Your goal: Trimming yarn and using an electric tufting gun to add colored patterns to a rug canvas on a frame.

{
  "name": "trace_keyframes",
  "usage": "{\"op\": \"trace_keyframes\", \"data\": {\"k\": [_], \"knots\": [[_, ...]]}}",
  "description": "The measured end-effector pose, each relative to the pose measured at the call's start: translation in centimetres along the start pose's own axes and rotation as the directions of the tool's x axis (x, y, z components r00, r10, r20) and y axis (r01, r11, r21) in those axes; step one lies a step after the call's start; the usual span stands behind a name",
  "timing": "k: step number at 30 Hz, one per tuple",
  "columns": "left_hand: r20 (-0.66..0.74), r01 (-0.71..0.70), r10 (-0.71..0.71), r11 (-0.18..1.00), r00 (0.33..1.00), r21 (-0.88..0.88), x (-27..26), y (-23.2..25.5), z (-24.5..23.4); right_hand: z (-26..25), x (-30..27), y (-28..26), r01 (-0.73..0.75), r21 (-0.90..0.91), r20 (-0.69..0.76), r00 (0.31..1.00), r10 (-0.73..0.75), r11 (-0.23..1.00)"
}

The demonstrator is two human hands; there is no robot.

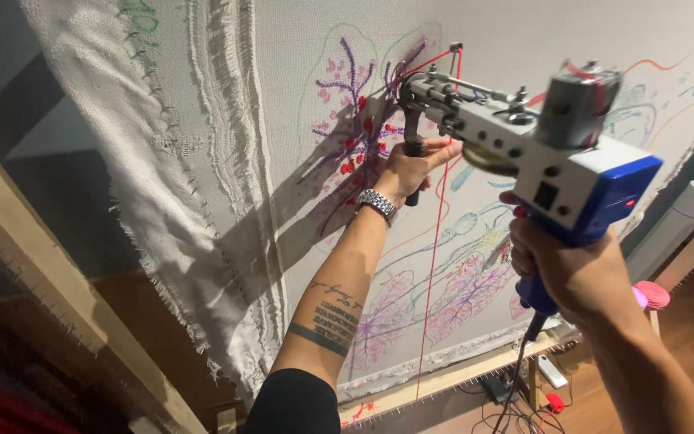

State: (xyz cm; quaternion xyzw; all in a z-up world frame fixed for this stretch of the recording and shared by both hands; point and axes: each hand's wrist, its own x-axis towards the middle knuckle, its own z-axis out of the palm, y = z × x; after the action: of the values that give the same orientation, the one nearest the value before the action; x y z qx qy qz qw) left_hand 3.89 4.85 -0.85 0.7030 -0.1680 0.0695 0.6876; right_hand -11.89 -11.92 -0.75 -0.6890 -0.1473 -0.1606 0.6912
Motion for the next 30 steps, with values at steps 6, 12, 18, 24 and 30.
{"op": "trace_keyframes", "data": {"k": [6, 12, 18, 24, 30], "knots": [[-0.044, -0.037, 0.037, 0.999, 0.998, -0.011, 2.5, -2.7, -1.9, 1.9, 0.1, 1.1, 0.038, -0.262, 0.014, 0.999, -0.036, 0.964], [-0.067, -0.258, 0.257, 0.966, 0.964, 0.000, 4.6, -5.1, -2.5, 1.9, 0.4, 2.7, -0.065, 0.260, -0.031, 0.997, 0.076, 0.963], [-0.153, -0.074, 0.091, 0.991, 0.984, 0.111, 4.7, -4.2, -2.3, 1.8, 0.6, 1.9, -0.123, 0.384, -0.009, 0.991, 0.136, 0.915], [-0.192, -0.154, 0.167, 0.985, 0.967, 0.077, 5.7, -4.1, -2.2, 0.9, 1.9, 2.5, -0.081, 0.342, 0.038, 0.997, 0.072, 0.936], [-0.146, -0.050, 0.058, 0.997, 0.988, 0.055, 3.9, -1.6, -1.9, 0.4, 3.1, 2.7, -0.076, 0.266, 0.025, 0.997, 0.071, 0.961]]}}
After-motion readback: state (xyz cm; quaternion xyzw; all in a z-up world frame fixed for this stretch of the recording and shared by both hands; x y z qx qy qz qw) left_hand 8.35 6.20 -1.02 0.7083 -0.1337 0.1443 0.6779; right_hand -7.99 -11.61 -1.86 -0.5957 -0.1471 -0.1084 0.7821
